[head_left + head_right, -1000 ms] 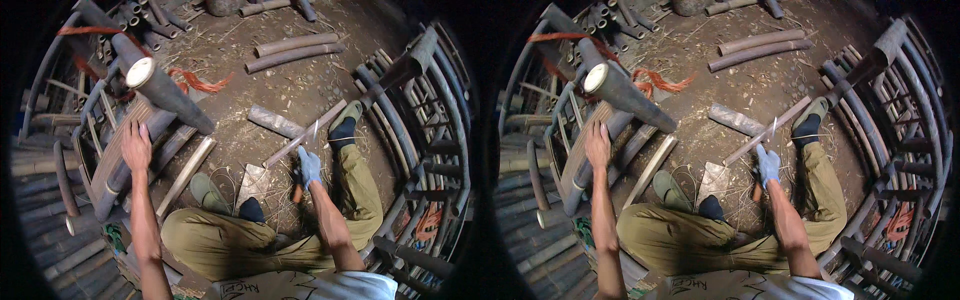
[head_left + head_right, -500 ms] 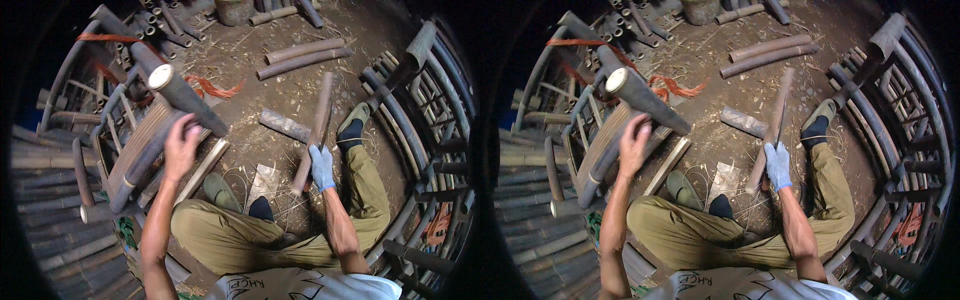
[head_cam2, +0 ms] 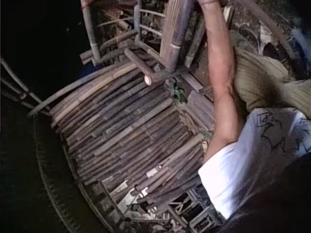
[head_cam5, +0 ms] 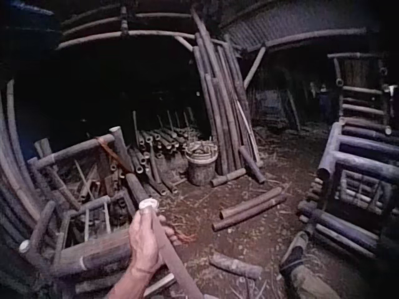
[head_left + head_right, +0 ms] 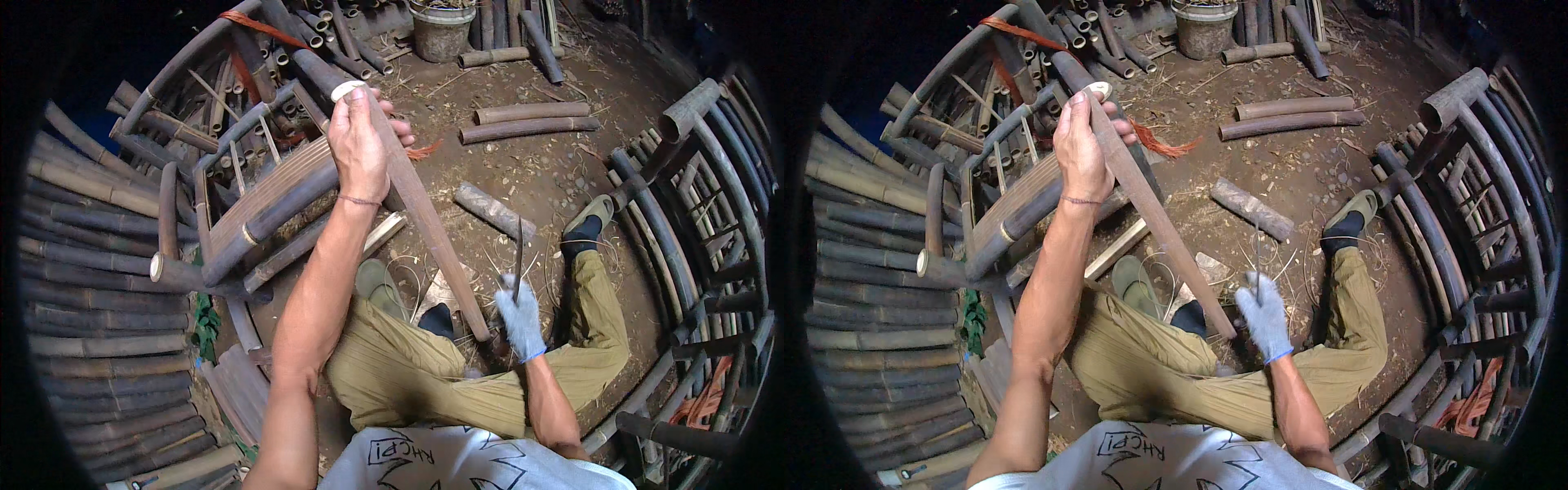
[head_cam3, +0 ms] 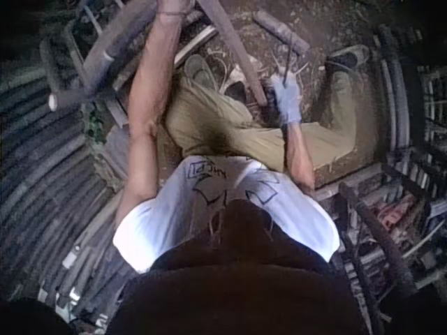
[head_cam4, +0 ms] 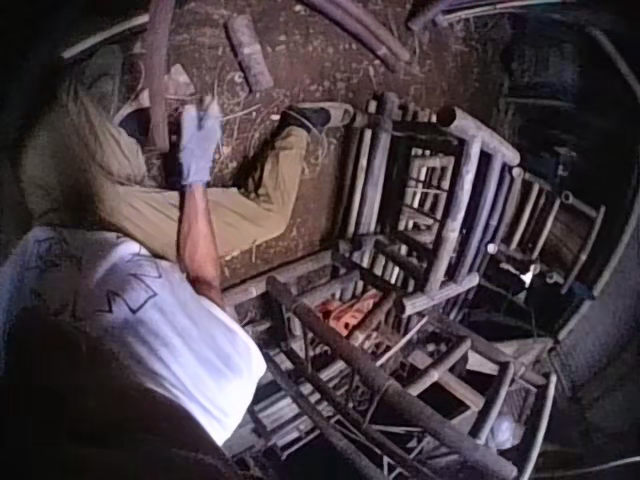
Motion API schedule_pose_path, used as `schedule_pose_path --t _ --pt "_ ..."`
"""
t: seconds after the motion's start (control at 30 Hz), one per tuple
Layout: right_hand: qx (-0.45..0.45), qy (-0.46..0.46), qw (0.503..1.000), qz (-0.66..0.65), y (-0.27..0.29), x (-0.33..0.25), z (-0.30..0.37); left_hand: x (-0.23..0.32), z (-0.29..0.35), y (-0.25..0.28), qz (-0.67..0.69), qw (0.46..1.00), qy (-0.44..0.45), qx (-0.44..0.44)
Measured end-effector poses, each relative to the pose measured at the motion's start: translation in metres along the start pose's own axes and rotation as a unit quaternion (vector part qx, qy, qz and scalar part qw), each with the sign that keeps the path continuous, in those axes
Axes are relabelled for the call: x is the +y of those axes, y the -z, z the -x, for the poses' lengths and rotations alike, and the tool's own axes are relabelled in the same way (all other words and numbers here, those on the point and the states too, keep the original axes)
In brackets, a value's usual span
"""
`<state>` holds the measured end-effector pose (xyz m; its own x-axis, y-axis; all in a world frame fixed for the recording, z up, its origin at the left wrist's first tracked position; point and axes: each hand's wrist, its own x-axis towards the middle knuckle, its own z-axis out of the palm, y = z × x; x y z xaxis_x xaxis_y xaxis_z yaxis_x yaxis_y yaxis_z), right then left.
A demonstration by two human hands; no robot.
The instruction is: The person uses a knife to shave and smooth thin bamboo strips, then places them onto a partially assembled bamboo chair frame.
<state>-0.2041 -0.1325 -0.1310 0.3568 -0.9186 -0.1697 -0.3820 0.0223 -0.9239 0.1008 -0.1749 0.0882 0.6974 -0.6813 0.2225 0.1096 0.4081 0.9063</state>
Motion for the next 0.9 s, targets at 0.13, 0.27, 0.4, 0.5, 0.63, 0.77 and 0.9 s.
schedule_pose_path --t 0.13,0.27,0.4,0.5,0.63,0.77,0.9 --pt "-0.007 -0.092 0.994 -0.052 0.019 0.009 -0.011 -0.017 0.019 0.011 -0.104 0.985 -0.134 -0.033" --pt "-0.073 -0.252 0.796 -0.546 0.024 -0.008 0.005 -0.043 0.049 0.024 -0.224 0.956 -0.175 -0.075" --pt "-0.091 -0.227 0.866 -0.437 0.021 -0.062 0.038 -0.053 0.065 0.049 -0.226 0.961 -0.103 -0.121" --pt "-0.113 -0.096 0.969 -0.196 0.021 -0.105 0.052 -0.043 0.070 0.056 -0.195 0.964 -0.106 -0.148" --pt "-0.046 0.152 0.985 0.062 0.014 -0.143 0.060 -0.039 0.086 0.065 -0.161 0.970 -0.047 -0.179" --pt "-0.018 0.259 0.949 0.178 -0.002 -0.168 0.056 -0.041 0.098 0.075 -0.168 0.959 -0.070 -0.219" --pt "-0.011 0.284 0.939 0.196 -0.014 -0.171 0.051 -0.039 0.106 0.071 -0.195 0.939 -0.131 -0.252"
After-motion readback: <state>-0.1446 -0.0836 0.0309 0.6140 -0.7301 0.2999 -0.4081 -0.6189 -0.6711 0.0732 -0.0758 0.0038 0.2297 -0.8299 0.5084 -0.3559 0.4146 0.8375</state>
